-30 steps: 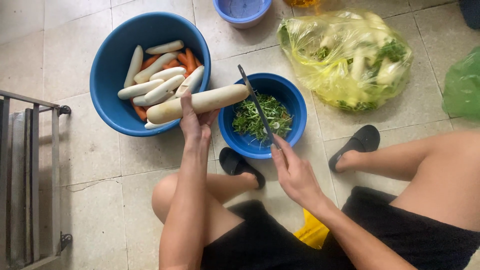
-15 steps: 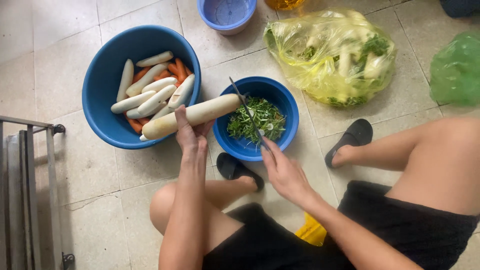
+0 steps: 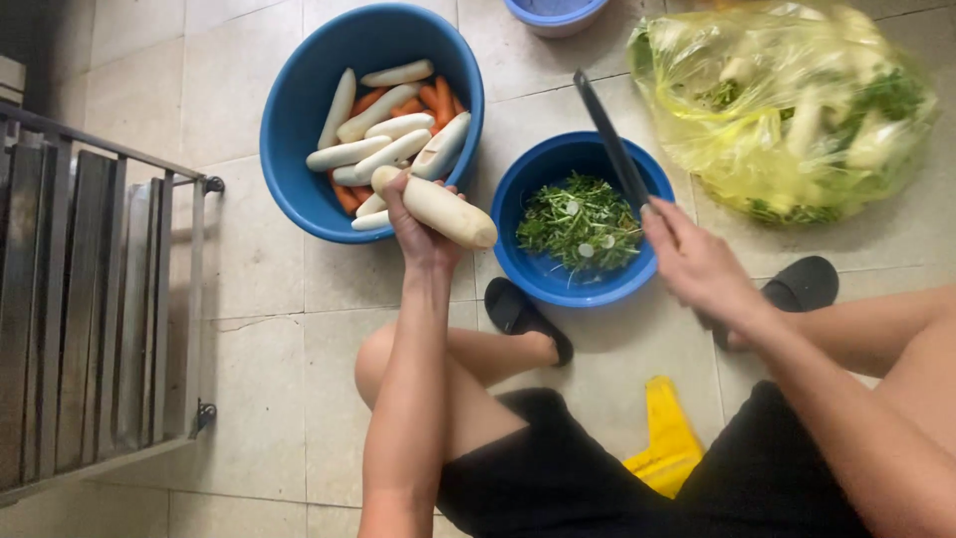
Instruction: Trimming the ends of radishes with a knife and placing them in a bucket.
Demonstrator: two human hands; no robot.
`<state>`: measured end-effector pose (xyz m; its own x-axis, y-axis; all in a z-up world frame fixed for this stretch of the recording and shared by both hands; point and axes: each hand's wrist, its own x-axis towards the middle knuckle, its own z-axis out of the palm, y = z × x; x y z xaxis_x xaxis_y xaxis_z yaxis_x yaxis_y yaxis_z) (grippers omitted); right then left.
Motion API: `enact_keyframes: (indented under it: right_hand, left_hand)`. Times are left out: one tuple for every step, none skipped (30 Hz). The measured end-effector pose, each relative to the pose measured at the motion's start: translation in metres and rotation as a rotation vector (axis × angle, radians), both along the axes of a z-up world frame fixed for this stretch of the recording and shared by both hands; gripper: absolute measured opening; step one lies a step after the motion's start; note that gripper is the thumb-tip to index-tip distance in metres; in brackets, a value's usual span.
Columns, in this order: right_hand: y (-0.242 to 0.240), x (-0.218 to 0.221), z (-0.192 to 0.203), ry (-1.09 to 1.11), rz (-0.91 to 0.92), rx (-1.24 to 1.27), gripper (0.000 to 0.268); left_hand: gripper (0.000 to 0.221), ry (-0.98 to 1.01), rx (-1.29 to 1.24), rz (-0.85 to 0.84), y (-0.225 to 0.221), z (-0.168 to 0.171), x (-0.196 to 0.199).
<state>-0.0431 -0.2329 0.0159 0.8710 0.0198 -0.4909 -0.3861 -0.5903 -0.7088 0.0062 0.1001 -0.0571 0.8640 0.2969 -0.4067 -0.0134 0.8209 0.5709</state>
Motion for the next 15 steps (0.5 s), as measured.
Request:
enact_keyframes:
  right_hand:
    - [-0.003, 0.006, 0.012, 0.002, 0.01, 0.004, 0.063]
    - [-0.009, 0.015, 0.026, 0.011, 0.019, 0.018, 0.063]
    - [-0.016, 0.024, 0.038, 0.019, 0.028, 0.032, 0.062]
    - [-0.027, 0.036, 0.038, 0.012, 0.027, 0.028, 0.062]
    - [-0.039, 0.049, 0.037, 0.018, 0.037, 0.059, 0.06]
    - [-0.048, 0.06, 0.036, 0.029, 0.052, 0.093, 0.058]
    - [-0.054, 0.068, 0.036, 0.026, 0.055, 0.09, 0.058]
    - [-0.061, 0.076, 0.035, 0.018, 0.048, 0.137, 0.054]
    - [-0.069, 0.085, 0.035, 0.01, 0.041, 0.185, 0.051]
    - [-0.069, 0.088, 0.038, 0.005, 0.035, 0.182, 0.051]
    - [-0.07, 0.093, 0.04, -0.013, -0.006, 0.217, 0.047]
    - [-0.075, 0.097, 0.042, -0.034, -0.059, 0.246, 0.044]
    - [-0.081, 0.105, 0.036, -0.042, -0.077, 0.237, 0.044]
    - [-0.089, 0.108, 0.031, -0.033, -0.119, 0.289, 0.039]
    - [-0.097, 0.11, 0.025, -0.027, -0.162, 0.34, 0.036]
  left_hand:
    - [0.053, 0.002, 0.004, 0.01, 0.006, 0.001, -0.003]
    - [0.054, 0.013, -0.004, 0.012, 0.008, 0.001, -0.001]
    - [0.054, 0.025, -0.013, 0.013, 0.01, 0.001, 0.003]
    - [0.054, 0.017, -0.017, 0.012, 0.024, -0.006, 0.014]
    - [0.051, 0.109, 0.019, -0.016, 0.038, -0.014, 0.026]
    - [0.049, 0.205, 0.057, -0.041, 0.054, -0.021, 0.035]
    - [0.049, 0.202, 0.055, -0.038, 0.075, -0.037, 0.045]
    - [0.047, 0.333, 0.109, -0.077, 0.092, -0.054, 0.054]
    - [0.046, 0.464, 0.163, -0.116, 0.109, -0.072, 0.063]
    - [0.046, 0.459, 0.162, -0.123, 0.122, -0.076, 0.064]
    - [0.048, 0.452, 0.202, -0.079, 0.13, -0.082, 0.073]
    - [0.049, 0.442, 0.238, -0.049, 0.13, -0.095, 0.085]
    - [0.05, 0.431, 0.273, -0.019, 0.136, -0.11, 0.095]
    - [0.052, 0.43, 0.304, 0.001, 0.137, -0.129, 0.101]
    - [0.054, 0.428, 0.334, 0.02, 0.138, -0.147, 0.108]
